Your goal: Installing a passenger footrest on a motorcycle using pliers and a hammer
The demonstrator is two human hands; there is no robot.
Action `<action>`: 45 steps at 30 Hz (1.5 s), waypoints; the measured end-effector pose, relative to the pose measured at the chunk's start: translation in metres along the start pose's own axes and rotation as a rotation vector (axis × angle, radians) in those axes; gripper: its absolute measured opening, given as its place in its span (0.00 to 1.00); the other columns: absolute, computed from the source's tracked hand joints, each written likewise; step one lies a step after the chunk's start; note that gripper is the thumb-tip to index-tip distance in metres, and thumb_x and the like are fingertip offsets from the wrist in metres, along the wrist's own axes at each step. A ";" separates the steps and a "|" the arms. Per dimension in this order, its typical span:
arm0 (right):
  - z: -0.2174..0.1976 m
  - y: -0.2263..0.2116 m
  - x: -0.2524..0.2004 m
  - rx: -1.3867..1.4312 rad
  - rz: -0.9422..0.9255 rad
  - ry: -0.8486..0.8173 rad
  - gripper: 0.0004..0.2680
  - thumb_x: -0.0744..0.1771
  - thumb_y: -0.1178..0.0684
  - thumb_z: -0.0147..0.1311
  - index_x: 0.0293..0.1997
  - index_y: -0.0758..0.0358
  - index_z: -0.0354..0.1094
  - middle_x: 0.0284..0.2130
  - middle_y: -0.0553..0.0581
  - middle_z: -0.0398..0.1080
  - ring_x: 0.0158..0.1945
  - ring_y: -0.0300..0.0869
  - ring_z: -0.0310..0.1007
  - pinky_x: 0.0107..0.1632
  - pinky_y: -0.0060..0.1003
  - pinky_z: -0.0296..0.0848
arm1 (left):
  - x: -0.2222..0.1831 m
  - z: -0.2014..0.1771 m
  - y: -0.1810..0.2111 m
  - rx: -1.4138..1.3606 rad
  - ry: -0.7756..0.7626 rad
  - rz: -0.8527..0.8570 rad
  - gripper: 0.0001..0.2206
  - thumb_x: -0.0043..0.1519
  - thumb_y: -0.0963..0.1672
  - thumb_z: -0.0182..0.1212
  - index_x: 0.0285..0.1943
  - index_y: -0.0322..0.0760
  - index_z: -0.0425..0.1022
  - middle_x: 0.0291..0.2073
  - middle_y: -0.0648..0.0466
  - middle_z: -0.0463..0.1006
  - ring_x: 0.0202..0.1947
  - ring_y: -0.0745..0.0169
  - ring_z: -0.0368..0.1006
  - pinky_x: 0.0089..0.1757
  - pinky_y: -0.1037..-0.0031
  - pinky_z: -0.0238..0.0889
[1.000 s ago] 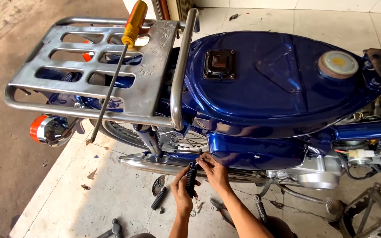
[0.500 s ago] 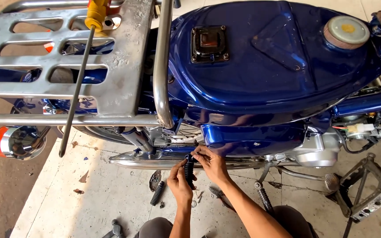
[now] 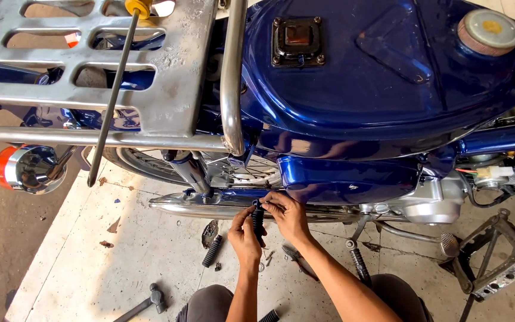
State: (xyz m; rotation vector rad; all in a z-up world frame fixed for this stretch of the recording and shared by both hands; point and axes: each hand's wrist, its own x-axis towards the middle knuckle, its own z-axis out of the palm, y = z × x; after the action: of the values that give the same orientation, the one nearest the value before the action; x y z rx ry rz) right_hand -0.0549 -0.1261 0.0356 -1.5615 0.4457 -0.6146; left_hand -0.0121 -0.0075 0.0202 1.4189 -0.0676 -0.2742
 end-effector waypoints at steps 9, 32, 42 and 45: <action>0.007 0.001 -0.005 -0.210 -0.360 0.071 0.06 0.61 0.66 0.64 0.38 0.67 0.76 0.38 0.54 0.81 0.40 0.40 0.83 0.43 0.29 0.82 | -0.001 0.001 0.000 -0.108 0.015 -0.124 0.16 0.63 0.40 0.49 0.53 0.23 0.80 0.14 0.48 0.72 0.11 0.66 0.60 0.13 0.77 0.51; 0.011 0.011 -0.019 -0.550 -0.530 -0.048 0.10 0.67 0.62 0.56 0.53 0.61 0.77 0.49 0.61 0.74 0.56 0.57 0.73 0.57 0.51 0.72 | 0.005 0.002 0.009 -0.056 0.079 -0.135 0.11 0.63 0.39 0.54 0.48 0.32 0.83 0.16 0.37 0.77 0.05 0.57 0.66 0.12 0.76 0.58; 0.005 0.019 -0.028 -0.579 -0.367 -0.073 0.19 0.66 0.68 0.50 0.59 0.51 0.76 0.54 0.58 0.71 0.60 0.56 0.70 0.57 0.45 0.73 | 0.008 -0.004 -0.043 -0.072 -0.004 -0.059 0.13 0.67 0.41 0.49 0.58 0.37 0.77 0.14 0.40 0.75 0.09 0.57 0.69 0.13 0.77 0.62; 0.004 0.012 -0.031 -0.596 -0.327 -0.111 0.21 0.64 0.70 0.50 0.61 0.52 0.75 0.54 0.60 0.70 0.61 0.57 0.70 0.57 0.48 0.73 | 0.005 -0.002 -0.032 -0.071 -0.023 -0.033 0.14 0.68 0.41 0.48 0.59 0.37 0.75 0.14 0.40 0.74 0.09 0.59 0.68 0.14 0.78 0.62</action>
State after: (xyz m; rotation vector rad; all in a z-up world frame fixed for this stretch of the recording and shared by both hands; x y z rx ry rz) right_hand -0.0755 -0.1053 0.0198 -2.2546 0.3029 -0.6735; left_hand -0.0118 -0.0108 -0.0125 1.3471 -0.0528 -0.3169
